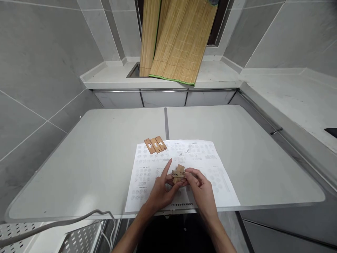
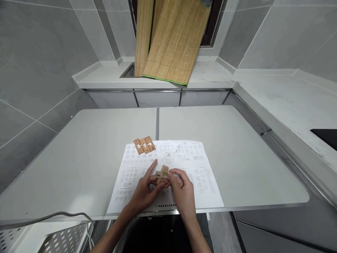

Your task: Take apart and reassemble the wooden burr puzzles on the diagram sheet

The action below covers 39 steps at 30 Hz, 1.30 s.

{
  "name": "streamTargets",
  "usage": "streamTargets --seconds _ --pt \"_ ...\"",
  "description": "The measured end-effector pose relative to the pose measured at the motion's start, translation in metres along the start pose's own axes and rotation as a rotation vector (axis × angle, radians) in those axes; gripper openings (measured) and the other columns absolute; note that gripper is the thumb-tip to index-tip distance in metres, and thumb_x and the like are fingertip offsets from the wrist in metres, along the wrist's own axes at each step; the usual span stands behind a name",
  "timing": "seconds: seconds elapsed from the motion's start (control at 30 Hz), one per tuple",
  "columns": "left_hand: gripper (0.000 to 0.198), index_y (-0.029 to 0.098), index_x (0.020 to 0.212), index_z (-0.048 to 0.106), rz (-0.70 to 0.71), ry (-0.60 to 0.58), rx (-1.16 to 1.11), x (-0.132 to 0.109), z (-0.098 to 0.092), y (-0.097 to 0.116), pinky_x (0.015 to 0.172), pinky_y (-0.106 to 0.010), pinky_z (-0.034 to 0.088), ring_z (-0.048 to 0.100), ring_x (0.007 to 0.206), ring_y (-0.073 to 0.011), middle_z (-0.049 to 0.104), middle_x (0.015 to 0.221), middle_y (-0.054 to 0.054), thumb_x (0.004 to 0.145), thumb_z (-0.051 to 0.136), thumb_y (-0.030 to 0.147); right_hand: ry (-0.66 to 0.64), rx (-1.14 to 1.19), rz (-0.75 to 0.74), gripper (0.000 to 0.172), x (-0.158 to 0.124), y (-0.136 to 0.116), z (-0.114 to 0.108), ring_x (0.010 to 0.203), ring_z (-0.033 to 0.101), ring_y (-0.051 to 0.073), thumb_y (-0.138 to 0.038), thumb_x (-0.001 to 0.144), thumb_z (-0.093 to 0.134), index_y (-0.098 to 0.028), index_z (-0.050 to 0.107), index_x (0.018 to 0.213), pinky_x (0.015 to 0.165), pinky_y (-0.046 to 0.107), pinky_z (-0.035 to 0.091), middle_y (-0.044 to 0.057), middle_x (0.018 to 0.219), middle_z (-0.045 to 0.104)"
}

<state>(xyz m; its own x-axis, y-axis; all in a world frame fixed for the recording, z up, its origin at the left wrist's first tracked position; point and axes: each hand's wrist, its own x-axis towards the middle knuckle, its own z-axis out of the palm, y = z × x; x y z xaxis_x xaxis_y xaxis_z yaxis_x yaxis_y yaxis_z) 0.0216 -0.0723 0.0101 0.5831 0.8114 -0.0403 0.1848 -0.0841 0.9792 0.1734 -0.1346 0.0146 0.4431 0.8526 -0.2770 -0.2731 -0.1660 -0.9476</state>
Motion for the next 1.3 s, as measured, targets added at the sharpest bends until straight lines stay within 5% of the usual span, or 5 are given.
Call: streamTargets --seconds 0.23,0.53,0.9,1.13,1.3 --pt "0.077 0.020 0.165 0.029 0.005 -0.007 -0.029 -0.002 -0.002 0.009 0.086 -0.038 0.061 0.078 0.090 -0.0239 0.083 0.101 -0.006 0.100 0.065 0.042 -0.161 0.058 0.088 0.056 -0.002 -0.005 -0.013 0.096 0.076 0.028 -0.057 0.080 0.085 -0.023 0.074 0.123 0.092 0.042 0.060 0.007 0.096 0.080" --pt "0.056 0.022 0.143 0.052 0.046 -0.072 0.050 -0.001 -0.004 0.007 0.088 -0.038 0.060 0.078 0.091 -0.0241 0.082 0.100 -0.004 0.095 0.073 0.039 -0.044 -0.159 -0.087 0.047 -0.001 -0.006 -0.011 0.087 0.072 0.024 -0.064 0.088 0.073 -0.021 0.076 0.104 0.077 0.035 0.059 0.008 0.099 0.078" --pt "0.073 0.024 0.146 0.044 -0.049 -0.177 -0.243 -0.003 -0.004 0.013 0.082 -0.037 0.062 0.079 0.087 -0.0234 0.079 0.103 -0.006 0.086 0.083 0.034 -0.147 -0.117 -0.010 0.043 0.003 -0.007 -0.013 0.077 0.071 0.024 -0.063 0.088 0.074 -0.022 0.074 0.104 0.073 0.035 0.058 0.005 0.085 0.076" --pt "0.072 0.021 0.133 0.058 -0.114 -0.040 -0.213 0.003 -0.006 0.007 0.081 -0.034 0.061 0.075 0.091 -0.0221 0.075 0.108 -0.005 0.071 0.093 0.029 -0.083 -0.267 -0.053 0.049 0.003 -0.008 -0.015 0.060 0.060 0.019 -0.068 0.092 0.064 -0.021 0.073 0.102 0.058 0.030 0.050 0.001 0.068 0.067" --pt "0.071 0.019 0.135 0.056 -0.202 0.001 -0.281 0.006 -0.006 0.004 0.073 -0.031 0.059 0.072 0.084 -0.0191 0.075 0.106 -0.007 0.075 0.089 0.033 0.044 -0.585 -0.166 0.045 -0.003 -0.013 -0.039 0.073 0.066 0.022 -0.064 0.098 0.057 -0.023 0.072 0.110 0.066 0.032 0.053 0.006 0.090 0.073"
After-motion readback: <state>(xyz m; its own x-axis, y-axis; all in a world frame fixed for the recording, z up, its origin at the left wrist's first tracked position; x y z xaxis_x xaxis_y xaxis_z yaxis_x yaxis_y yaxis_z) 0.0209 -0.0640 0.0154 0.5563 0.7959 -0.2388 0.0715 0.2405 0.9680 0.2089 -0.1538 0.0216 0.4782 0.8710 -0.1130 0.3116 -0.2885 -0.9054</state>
